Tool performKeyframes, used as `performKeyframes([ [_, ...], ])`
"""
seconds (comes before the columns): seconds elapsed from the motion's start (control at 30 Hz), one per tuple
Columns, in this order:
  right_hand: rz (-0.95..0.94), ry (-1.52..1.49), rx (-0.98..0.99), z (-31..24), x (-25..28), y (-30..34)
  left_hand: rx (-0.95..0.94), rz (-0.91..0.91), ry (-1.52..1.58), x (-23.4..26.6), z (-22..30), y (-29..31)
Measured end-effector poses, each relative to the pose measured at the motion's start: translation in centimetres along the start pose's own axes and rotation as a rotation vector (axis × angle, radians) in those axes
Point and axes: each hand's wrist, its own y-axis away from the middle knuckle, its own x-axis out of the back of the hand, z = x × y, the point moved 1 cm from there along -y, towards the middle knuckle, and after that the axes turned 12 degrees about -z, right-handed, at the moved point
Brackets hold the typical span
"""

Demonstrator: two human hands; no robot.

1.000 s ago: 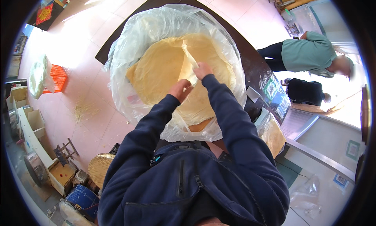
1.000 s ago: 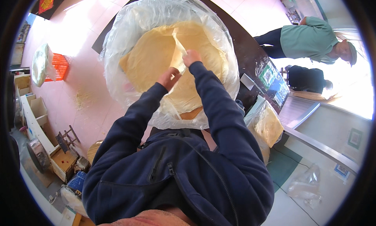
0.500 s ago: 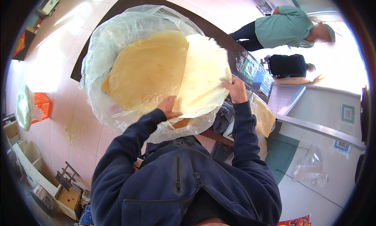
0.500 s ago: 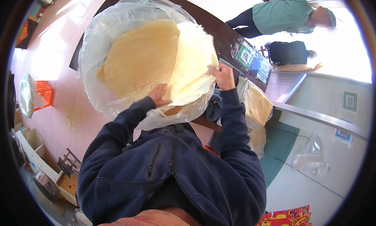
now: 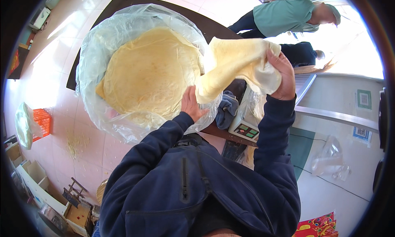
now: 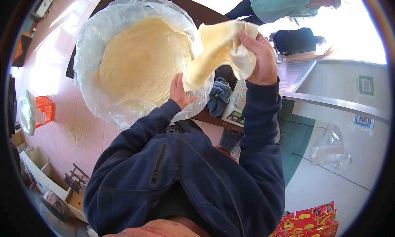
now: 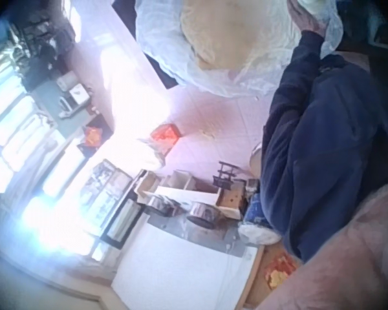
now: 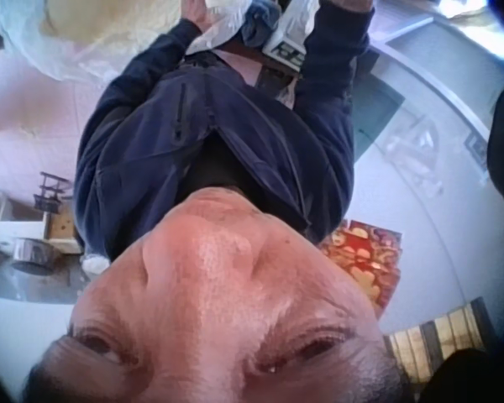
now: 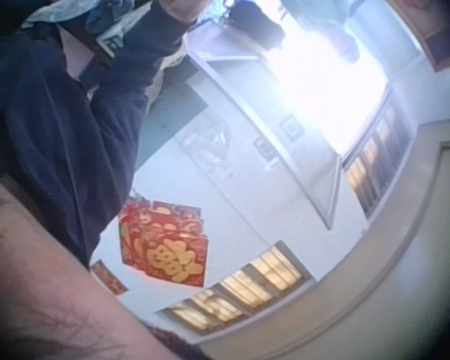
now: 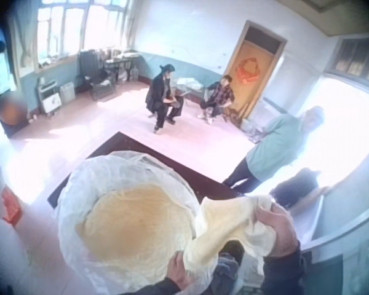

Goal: The person sits on the floor and separates thin dough sheets from stacked piles in woven baskets. They lift and transfer the sheets onto a wooden board, then place them into a plastic bag on a digital scale. The person folds the dough inside the bag and adjusts the scale.

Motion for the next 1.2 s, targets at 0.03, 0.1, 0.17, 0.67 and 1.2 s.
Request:
performKeyframes([
  [0.03, 0.013, -0.033, 0.042, -0.6, -0.9, 0.1, 0.013, 0.095, -0.016, 0.5, 0.2, -1.3],
  [0.1, -0.021, -0.101, 0.100, -1.7, -2.5, 0.2, -0.096, 0.075, 0.089, 1.5, 0.4, -4.3],
  [0.17, -0.107, -0.159, 0.123, -2.6, -3.9, 0.0, -0.161, 0.065, 0.155, 2.1, 0.6, -6.5],
  [0.67, -0.288, 0.813, -0.349, 24.5, -1.4, -11.3, 0.987, 0.299, 1.415, 9.4, -13.6, 11.1],
  [1.2, 0.327, 0.843, -0.554, 35.9, 7.2, -17.8, 0.666, 0.433, -0.332, 13.7, -13.0, 13.3],
])
